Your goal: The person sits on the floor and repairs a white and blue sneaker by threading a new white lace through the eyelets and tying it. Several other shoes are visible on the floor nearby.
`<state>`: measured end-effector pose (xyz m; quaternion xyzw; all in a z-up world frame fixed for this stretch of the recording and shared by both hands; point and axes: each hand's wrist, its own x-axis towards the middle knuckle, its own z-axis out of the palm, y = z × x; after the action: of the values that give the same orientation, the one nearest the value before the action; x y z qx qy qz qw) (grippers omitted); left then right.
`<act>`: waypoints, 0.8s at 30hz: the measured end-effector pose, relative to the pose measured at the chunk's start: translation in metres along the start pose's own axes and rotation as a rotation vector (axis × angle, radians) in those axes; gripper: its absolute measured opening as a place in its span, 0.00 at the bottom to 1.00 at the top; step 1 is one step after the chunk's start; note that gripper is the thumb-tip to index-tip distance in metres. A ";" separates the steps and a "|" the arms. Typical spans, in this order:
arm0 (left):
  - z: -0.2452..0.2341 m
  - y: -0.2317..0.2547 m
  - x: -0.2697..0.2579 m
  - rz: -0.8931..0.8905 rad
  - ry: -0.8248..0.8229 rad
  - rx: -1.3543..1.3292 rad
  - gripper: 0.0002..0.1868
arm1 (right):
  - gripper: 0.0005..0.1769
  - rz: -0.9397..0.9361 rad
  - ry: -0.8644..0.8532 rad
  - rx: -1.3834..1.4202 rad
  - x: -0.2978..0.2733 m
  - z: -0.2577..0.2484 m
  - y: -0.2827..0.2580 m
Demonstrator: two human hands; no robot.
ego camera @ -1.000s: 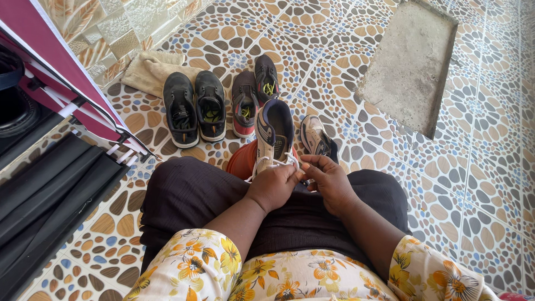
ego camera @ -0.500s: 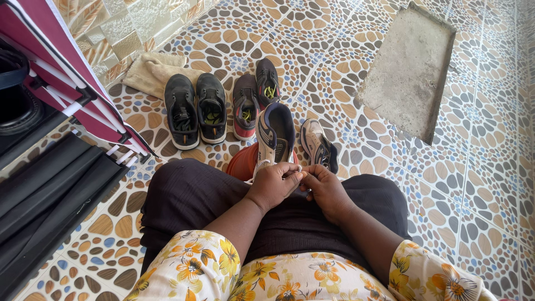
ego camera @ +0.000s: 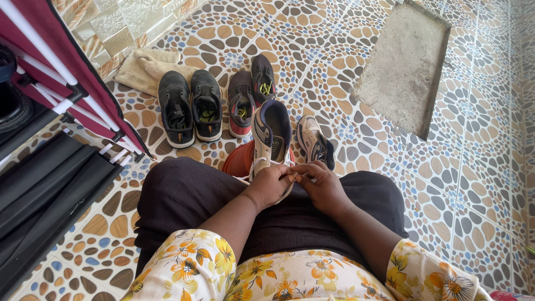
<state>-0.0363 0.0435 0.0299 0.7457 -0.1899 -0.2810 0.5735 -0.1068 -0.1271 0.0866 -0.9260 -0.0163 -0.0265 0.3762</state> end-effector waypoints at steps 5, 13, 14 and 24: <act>0.004 -0.004 0.004 -0.007 -0.131 -0.269 0.15 | 0.09 0.085 0.025 0.007 -0.001 0.000 0.002; -0.005 0.007 -0.004 0.008 0.032 -0.001 0.15 | 0.13 0.336 -0.019 0.154 0.001 0.006 0.018; -0.005 0.008 -0.005 0.036 0.049 0.026 0.15 | 0.14 0.373 -0.018 0.210 0.001 0.007 0.020; -0.006 0.006 -0.003 0.063 0.088 -0.006 0.15 | 0.25 0.259 -0.042 0.276 -0.002 0.000 0.015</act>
<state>-0.0346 0.0487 0.0372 0.7494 -0.1871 -0.2300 0.5920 -0.1084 -0.1385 0.0760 -0.8603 0.0915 0.0440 0.4995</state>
